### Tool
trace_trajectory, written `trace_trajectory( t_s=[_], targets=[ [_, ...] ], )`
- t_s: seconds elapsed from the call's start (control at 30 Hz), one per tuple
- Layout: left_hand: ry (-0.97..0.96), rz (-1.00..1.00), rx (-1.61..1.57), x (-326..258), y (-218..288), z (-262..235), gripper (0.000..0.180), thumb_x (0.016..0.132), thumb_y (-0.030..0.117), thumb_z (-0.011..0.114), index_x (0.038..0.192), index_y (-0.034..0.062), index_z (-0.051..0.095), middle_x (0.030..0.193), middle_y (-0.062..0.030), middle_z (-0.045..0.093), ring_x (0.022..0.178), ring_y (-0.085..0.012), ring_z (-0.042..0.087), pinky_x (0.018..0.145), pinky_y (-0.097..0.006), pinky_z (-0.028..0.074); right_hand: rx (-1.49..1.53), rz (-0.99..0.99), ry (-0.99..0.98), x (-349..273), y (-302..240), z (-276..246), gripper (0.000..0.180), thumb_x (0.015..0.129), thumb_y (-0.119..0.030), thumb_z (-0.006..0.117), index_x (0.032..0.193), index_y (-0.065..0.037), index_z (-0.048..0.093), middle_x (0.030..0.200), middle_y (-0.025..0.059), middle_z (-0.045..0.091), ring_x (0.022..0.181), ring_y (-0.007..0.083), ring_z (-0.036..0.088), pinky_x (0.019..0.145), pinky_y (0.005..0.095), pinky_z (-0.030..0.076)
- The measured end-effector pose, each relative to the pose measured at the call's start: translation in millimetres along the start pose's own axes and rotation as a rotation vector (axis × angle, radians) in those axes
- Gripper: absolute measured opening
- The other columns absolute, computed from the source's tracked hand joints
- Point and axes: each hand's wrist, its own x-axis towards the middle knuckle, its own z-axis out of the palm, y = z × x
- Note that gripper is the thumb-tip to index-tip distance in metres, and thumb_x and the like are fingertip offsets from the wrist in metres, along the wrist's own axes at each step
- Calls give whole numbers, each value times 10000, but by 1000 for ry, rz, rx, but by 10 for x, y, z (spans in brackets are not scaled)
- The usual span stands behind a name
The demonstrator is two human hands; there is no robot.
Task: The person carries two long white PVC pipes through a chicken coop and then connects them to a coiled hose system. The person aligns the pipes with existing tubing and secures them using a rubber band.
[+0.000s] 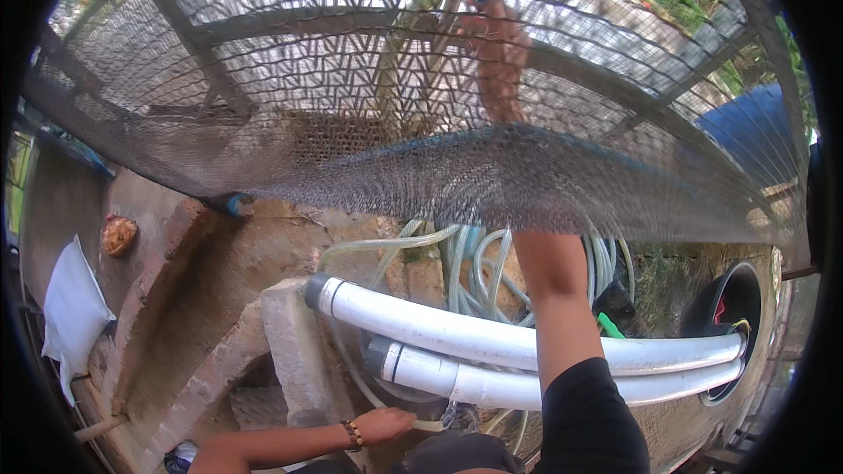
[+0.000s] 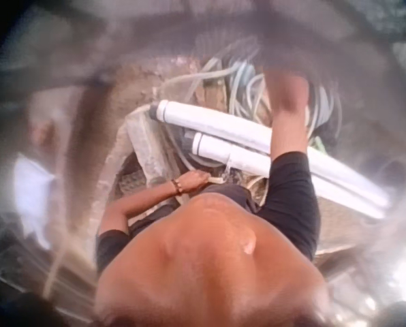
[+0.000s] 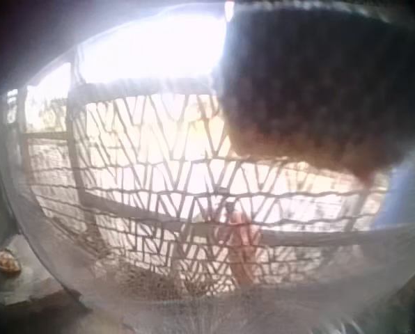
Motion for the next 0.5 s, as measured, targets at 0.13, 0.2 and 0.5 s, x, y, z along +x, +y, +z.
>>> trace_trajectory(
  t_s=[0.13,0.2,0.5],
  targets=[
    [-16,-32,-4,-179,-95,66,224,939,217,519,1059,29,531,987,-180,642,960,-351,631,835,-445,509,-89,-111,138,116,3,243,352,937,-345,599,1129,-60,673,1007,123,686,921,167,645,729,329,557],
    [-89,-74,-30,-267,-94,22,330,935,216,539,1171,-15,544,1077,-221,646,1017,-370,625,894,-443,503,-136,-93,114,24,-36,232,361,937,-357,593,1125,-57,669,992,123,683,906,173,642,724,337,553],
    [-133,-83,71,-207,166,-225,232,906,208,558,1022,9,534,925,-177,652,893,-359,652,762,-457,526,-307,51,-268,-1014,-550,-396,408,937,-408,565,1106,-48,654,923,120,669,838,199,627,700,370,538]
  ],
)
